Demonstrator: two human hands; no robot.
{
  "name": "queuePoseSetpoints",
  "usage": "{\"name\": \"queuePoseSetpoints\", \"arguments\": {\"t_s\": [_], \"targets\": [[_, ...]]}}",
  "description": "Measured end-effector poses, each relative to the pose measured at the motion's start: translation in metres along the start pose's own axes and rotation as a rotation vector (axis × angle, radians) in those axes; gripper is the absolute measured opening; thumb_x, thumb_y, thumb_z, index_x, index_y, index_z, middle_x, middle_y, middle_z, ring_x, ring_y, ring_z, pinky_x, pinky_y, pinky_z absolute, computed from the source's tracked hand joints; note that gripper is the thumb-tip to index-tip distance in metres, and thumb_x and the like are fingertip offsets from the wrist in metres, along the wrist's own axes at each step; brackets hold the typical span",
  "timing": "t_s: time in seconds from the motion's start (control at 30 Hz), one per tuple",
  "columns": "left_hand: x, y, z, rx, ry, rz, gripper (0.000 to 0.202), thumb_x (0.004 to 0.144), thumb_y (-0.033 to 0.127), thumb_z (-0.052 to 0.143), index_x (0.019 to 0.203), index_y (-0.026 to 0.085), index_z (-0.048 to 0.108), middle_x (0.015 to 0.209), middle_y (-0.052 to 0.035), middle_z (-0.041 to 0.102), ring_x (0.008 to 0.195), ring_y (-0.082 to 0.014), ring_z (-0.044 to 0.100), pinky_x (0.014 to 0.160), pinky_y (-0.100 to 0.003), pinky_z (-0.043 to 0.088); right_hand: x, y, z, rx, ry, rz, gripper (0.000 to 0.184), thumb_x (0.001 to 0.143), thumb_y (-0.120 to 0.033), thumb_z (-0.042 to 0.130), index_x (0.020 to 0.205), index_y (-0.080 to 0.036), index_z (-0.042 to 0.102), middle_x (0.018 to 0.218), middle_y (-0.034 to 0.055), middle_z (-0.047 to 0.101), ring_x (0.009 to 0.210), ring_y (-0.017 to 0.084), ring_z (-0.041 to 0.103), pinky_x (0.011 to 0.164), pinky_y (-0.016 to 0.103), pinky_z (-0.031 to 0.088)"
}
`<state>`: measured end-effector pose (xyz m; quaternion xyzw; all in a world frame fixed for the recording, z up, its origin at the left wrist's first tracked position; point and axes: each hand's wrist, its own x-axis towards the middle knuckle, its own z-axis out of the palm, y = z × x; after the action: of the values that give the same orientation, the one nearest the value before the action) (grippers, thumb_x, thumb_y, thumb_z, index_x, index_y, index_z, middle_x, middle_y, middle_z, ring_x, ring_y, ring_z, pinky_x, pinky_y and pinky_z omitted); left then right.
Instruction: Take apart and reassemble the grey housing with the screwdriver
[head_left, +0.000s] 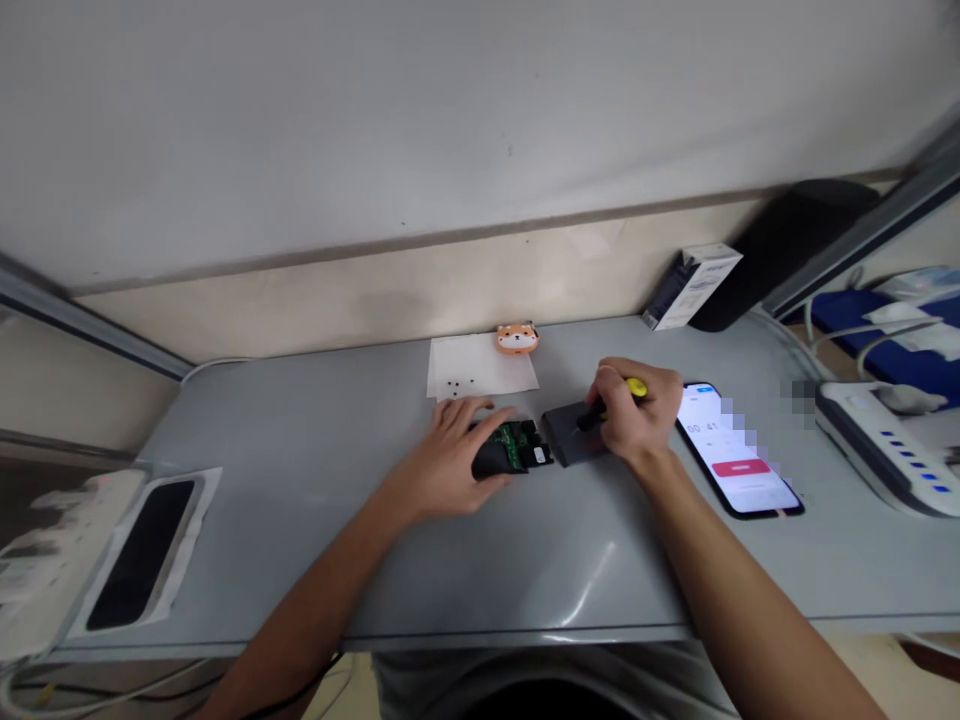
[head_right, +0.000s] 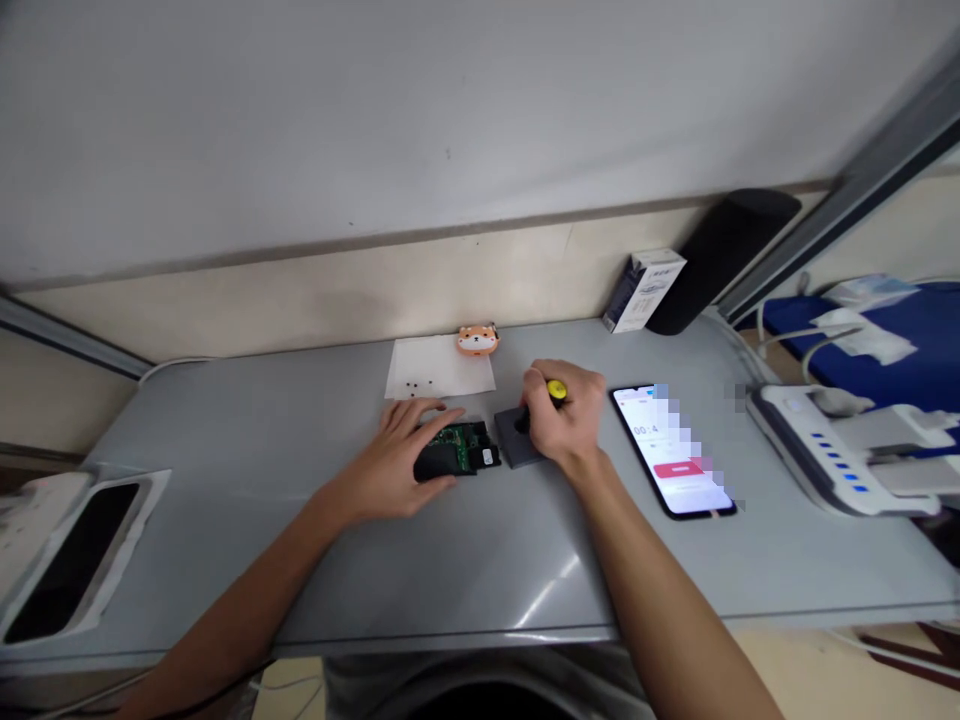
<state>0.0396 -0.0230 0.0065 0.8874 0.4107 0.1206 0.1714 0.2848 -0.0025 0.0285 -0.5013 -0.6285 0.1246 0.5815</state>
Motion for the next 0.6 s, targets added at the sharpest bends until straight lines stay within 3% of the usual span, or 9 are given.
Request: {"name": "queuePoseSetpoints", "arguments": {"t_s": [0.17, 0.3, 0.6], "targets": [[0.013, 0.012, 0.023, 0.034, 0.037, 0.011, 0.063, 0.097, 0.047, 0.073, 0.152, 0.027, 0.051, 0.14, -0.0121, 0.066, 0.132, -0.0324, 0.061, 0.12, -0.055, 0.036, -0.001, -0.001, 0.002, -0.018, -0.083, -0.084, 0.037, 0.082, -0.02, 0.05, 0.046, -0.023, 0.041, 0.043, -0.0027, 0.041, 0.042, 0.012, 0.039, 0.049, 0.031, 0.028], [0.015, 0.007, 0.025, 0.01, 0.051, -0.021, 0.06, 0.095, 0.048, 0.076, 0.148, 0.027, 0.055, 0.137, -0.0101, 0.071, 0.127, -0.0308, 0.066, 0.119, -0.051, 0.036, -0.002, -0.004, 0.001, 0.046, -0.089, -0.073, 0.037, 0.082, -0.018, 0.049, 0.046, -0.023, 0.041, 0.043, -0.0031, 0.041, 0.042, 0.011, 0.037, 0.049, 0.031, 0.028], [0.013, 0.011, 0.023, -0.013, 0.114, 0.003, 0.055, 0.091, 0.034, 0.079, 0.143, 0.028, 0.06, 0.132, -0.0084, 0.072, 0.127, -0.0313, 0.063, 0.119, -0.052, 0.034, -0.006, -0.002, 0.001, 0.26, 0.111, 0.085, 0.034, 0.078, -0.021, 0.051, 0.044, -0.024, 0.049, 0.043, -0.0021, 0.038, 0.042, 0.013, 0.034, 0.046, 0.032, 0.025]]}}
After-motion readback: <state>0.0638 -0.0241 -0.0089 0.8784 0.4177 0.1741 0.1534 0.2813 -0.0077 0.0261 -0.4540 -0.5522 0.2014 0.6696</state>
